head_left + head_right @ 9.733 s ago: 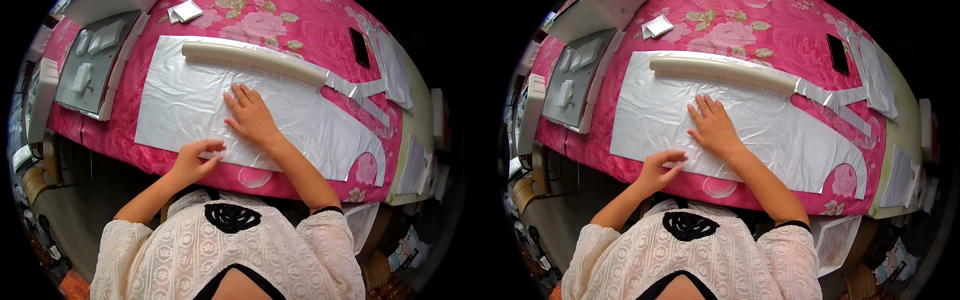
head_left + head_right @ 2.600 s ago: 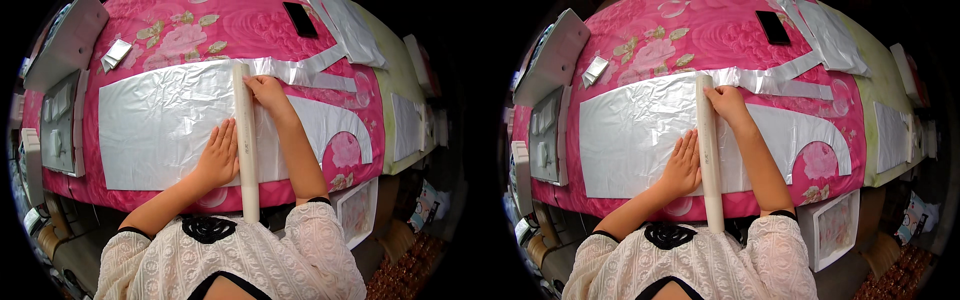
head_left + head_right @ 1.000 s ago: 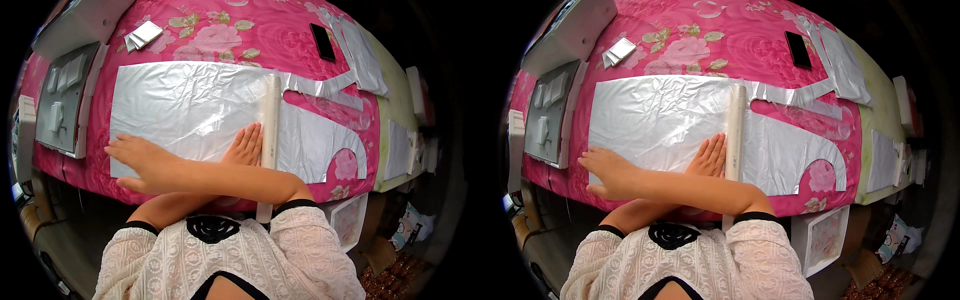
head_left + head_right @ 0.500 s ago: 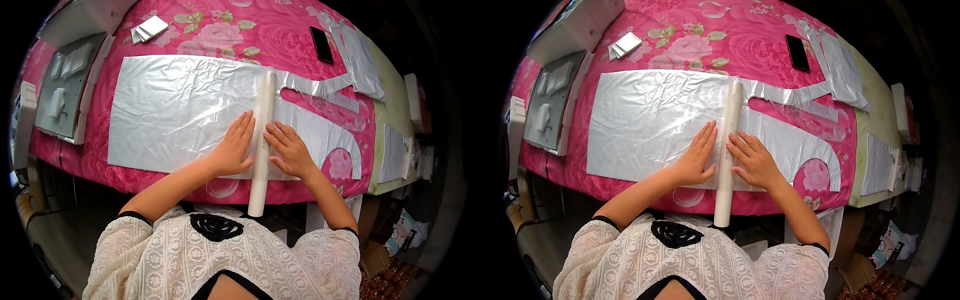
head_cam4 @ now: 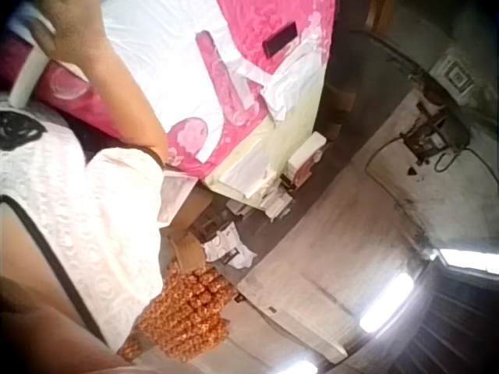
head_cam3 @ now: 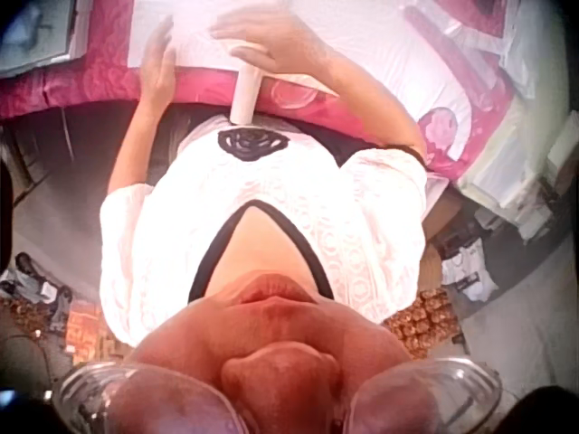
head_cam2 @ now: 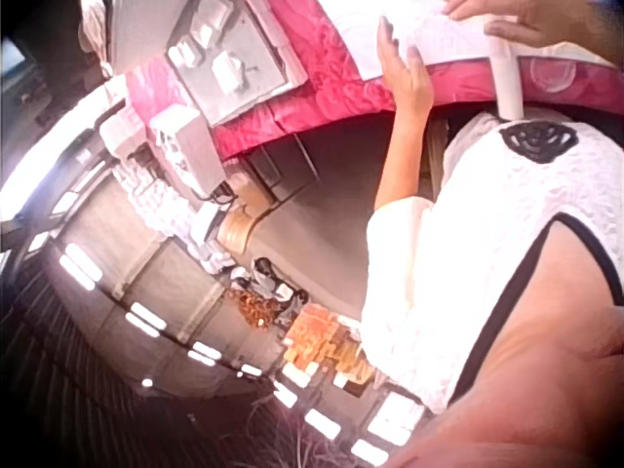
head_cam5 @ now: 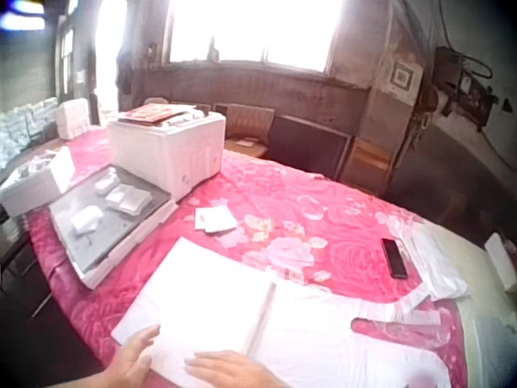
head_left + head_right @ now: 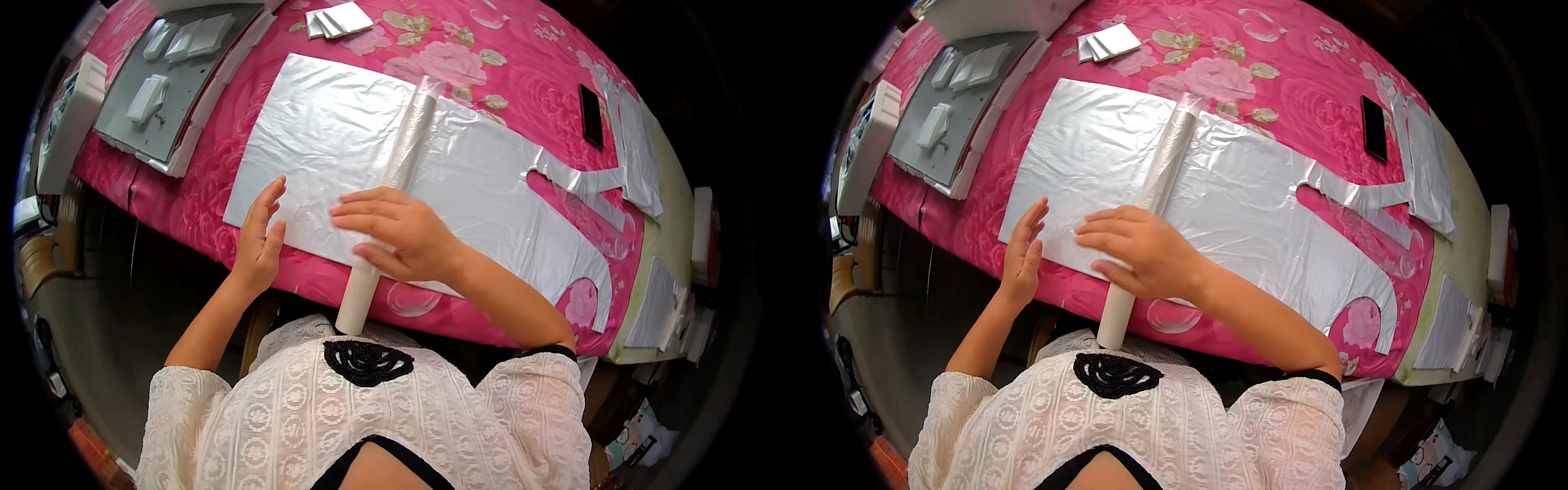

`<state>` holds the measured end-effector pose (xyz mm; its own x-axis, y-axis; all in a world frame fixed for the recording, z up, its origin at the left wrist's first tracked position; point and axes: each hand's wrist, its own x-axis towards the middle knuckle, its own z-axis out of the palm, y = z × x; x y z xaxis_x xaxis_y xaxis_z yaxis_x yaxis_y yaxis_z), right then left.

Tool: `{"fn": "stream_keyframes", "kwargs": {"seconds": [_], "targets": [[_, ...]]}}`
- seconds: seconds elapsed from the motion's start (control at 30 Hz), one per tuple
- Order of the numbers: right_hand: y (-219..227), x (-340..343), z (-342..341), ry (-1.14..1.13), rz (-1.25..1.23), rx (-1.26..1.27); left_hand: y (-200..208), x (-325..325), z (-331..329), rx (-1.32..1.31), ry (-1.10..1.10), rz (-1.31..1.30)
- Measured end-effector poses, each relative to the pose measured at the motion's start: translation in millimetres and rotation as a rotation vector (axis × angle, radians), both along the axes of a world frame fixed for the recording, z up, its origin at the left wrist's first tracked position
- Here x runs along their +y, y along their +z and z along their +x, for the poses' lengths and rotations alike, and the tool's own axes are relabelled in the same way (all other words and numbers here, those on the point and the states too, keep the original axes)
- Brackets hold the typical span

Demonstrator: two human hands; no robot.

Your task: The person repeatedly wraps small white rectangular items in clear plastic film on a pink floral tablecloth. They unroll the film, place an item, fold the film around it, and set the wrapped item aside. The process is repeated multiple times.

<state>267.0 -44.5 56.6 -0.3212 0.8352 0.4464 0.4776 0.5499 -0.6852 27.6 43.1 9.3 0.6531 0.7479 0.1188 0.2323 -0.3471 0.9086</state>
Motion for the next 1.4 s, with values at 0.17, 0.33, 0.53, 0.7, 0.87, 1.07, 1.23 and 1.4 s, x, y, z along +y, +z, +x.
{"fn": "stream_keyframes", "kwargs": {"seconds": [0.17,0.33,0.53,0.7,0.87,1.07,1.23,1.4], "targets": [[-38.7,10.7,40.3,-0.207,-0.045,-0.465,-2.0,-16.7,-47.4,0.004,0.054,-0.060],[-51.3,67.1,14.5,-0.051,-0.055,-0.641,4.1,-30.9,-59.9,0.031,0.072,-0.074],[-58.6,158.8,-68.8,-0.065,0.050,-0.643,11.1,-36.1,-58.3,0.442,0.203,0.167],[-69.4,185.4,-123.7,-0.588,0.021,-0.291,5.0,-24.0,-63.4,0.571,0.384,0.067],[-69.9,169.0,-125.7,-0.830,-0.199,0.426,5.3,-23.9,-79.4,0.055,0.287,-0.660],[-29.9,139.8,-77.6,-0.200,-0.640,1.607,20.1,-18.4,-60.0,-0.574,-0.190,-1.514],[-12.6,116.2,-48.5,-0.435,-0.588,1.409,20.4,-20.1,-31.8,-0.205,-0.198,-1.175],[-17.4,89.2,-38.5,-0.288,-0.469,1.639,16.9,-30.2,-14.4,-0.419,-0.452,-1.641]]}}
